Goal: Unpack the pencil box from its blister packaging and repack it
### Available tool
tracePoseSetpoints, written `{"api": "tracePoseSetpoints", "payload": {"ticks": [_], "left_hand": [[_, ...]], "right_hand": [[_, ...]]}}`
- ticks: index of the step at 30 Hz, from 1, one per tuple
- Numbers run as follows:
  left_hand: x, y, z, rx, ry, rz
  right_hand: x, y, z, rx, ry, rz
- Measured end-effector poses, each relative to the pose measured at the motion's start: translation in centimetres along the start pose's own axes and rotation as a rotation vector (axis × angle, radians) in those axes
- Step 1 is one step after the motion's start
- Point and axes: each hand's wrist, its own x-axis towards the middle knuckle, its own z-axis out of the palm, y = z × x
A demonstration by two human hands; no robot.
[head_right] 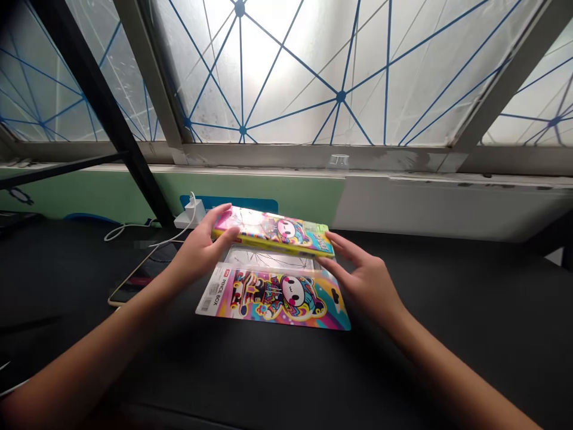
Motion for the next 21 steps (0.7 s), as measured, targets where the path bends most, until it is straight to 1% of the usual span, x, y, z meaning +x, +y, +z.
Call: {"api": "tracePoseSetpoints", "payload": {"ticks": [1, 3, 5, 7, 10, 13, 17, 21], "left_hand": [[0.7, -0.6, 0.5, -0.021, 0.009, -0.011], [1.1, -2.0, 1.4, 0.003, 0.009, -0.038], [0.6, -3.2, 2.2, 0.057, -0.042, -0.061], [-0.2, -3.9, 2.6, 0.107, -0.106, -0.072], [-0.9, -4.2, 2.8, 0.124, -0.189, -0.096], [-0.7, -4.2, 2.8, 0.12, -0.248, -0.116], [-0.5, -4.2, 2.8, 0.131, -0.264, -0.107], [-0.5, -4.4, 2.9, 0.178, -0.254, -0.068]], "right_hand": [[0.8, 0.3, 0.7, 0.016, -0.002, -0.007], [1.6, 1.3, 1.9, 0.021, -0.037, -0.006], [1.5, 2.3, 2.5, -0.008, -0.094, 0.004], [1.0, 3.1, 2.5, -0.046, -0.133, 0.007], [0.5, 3.7, 2.0, -0.092, -0.143, 0.022], [0.4, 3.7, 1.5, -0.154, -0.15, 0.023], [0.4, 3.4, 1.5, -0.26, -0.166, -0.025], [0.1, 3.9, 1.8, -0.338, -0.26, -0.127]]}}
